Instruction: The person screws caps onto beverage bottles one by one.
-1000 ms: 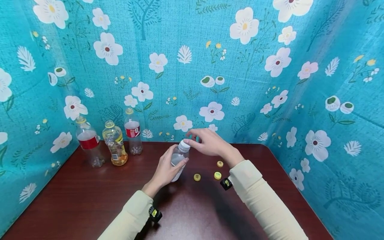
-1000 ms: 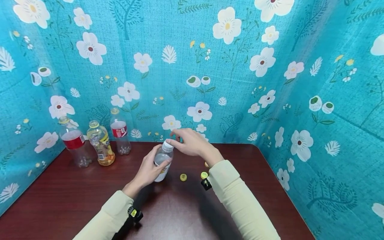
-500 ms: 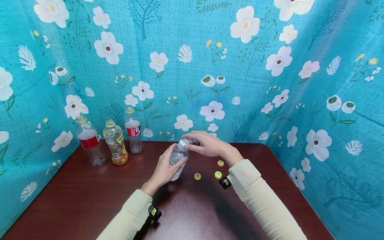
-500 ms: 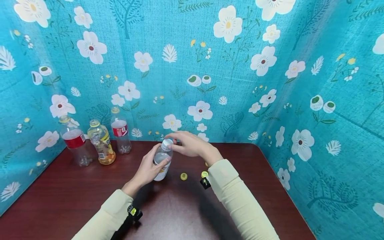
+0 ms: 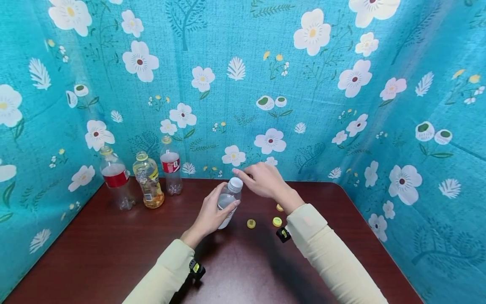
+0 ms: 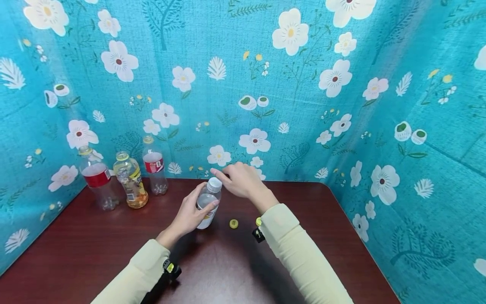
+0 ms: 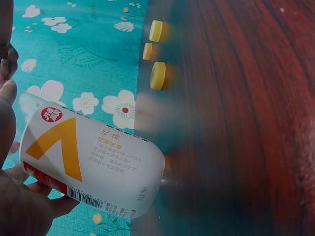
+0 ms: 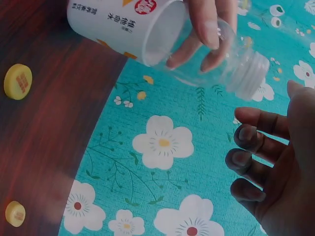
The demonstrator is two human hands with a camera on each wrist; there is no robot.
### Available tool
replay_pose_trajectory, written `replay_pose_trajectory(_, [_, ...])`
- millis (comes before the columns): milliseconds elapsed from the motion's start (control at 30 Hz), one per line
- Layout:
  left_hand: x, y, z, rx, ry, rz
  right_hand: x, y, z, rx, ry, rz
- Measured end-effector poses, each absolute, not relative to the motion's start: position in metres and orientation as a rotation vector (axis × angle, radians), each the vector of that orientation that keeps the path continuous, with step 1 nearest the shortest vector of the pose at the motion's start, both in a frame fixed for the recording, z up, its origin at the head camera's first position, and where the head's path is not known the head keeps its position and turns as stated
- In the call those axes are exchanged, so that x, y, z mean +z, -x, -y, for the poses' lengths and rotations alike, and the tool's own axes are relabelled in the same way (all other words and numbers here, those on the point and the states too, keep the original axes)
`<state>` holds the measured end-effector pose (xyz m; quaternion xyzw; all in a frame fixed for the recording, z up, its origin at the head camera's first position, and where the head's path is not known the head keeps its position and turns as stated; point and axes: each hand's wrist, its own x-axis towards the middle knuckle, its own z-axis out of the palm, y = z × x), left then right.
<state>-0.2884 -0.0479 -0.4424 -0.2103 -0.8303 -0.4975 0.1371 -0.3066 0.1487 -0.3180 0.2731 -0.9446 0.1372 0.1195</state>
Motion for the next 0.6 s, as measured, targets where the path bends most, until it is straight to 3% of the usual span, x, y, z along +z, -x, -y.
replay_pose_trajectory(600, [-0.441,0.288,0.048,-1.450,0.616,2.430,-0.310,0.307,-0.161,0.564,-1.255,2.874])
